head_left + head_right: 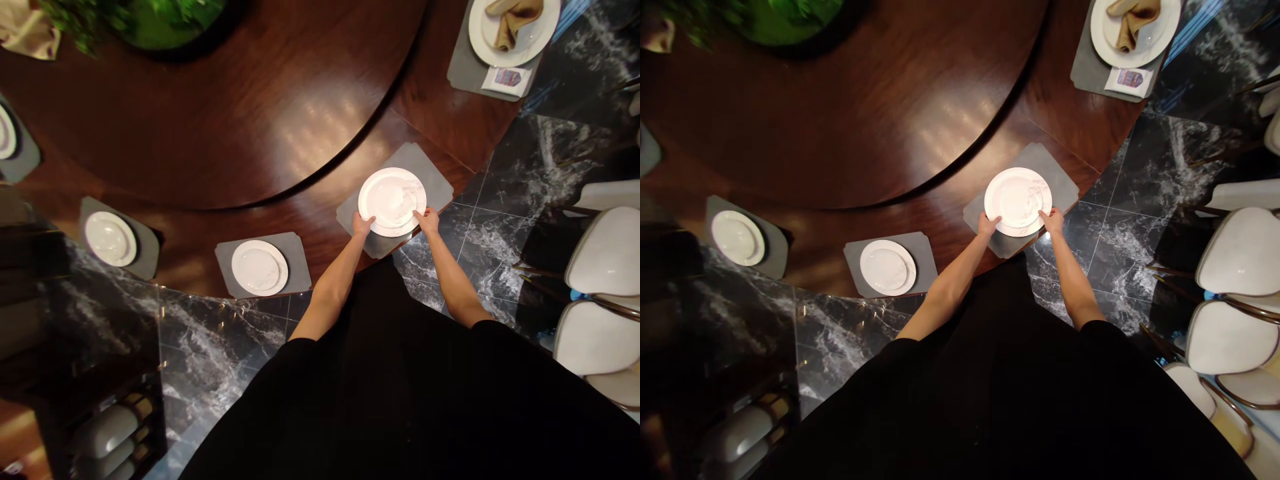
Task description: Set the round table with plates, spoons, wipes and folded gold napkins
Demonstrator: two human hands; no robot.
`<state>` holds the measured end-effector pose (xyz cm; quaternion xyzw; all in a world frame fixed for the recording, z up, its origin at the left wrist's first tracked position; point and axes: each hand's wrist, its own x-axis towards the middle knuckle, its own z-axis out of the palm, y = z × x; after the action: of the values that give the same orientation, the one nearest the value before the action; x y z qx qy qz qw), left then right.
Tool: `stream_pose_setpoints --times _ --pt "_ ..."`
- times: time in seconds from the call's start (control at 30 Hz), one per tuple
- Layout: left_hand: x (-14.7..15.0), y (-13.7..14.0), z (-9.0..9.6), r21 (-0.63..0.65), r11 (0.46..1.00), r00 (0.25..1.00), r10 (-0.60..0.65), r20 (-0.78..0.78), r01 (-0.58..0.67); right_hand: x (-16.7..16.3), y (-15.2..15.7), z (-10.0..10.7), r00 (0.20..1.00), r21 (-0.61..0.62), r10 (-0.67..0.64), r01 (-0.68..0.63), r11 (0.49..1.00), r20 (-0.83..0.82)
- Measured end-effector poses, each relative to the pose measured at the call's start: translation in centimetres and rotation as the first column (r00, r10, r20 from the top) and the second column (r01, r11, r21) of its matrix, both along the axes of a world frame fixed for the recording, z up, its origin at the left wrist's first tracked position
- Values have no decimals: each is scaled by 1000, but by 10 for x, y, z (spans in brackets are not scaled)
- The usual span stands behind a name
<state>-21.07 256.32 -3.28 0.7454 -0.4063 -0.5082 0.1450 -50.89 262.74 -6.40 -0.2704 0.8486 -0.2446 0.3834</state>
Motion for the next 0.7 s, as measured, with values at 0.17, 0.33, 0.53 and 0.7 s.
stream_pose_setpoints --times 0.17,0.33,0.53,0.7 --pt "3 -10 -3 -7 999 999 -34 -33 33 5 7 -1 997 -42 -47 49 998 57" --pt "6 -7 -4 1 999 996 -54 -71 54 4 7 -3 997 -56 -45 48 997 60" --pt "4 -6 -2 11 999 997 -37 -68 38 2 3 0 997 -59 -42 46 997 70" --pt "1 -4 3 15 1000 996 0 -89 2 5 1 4 998 -17 -42 43 999 41"
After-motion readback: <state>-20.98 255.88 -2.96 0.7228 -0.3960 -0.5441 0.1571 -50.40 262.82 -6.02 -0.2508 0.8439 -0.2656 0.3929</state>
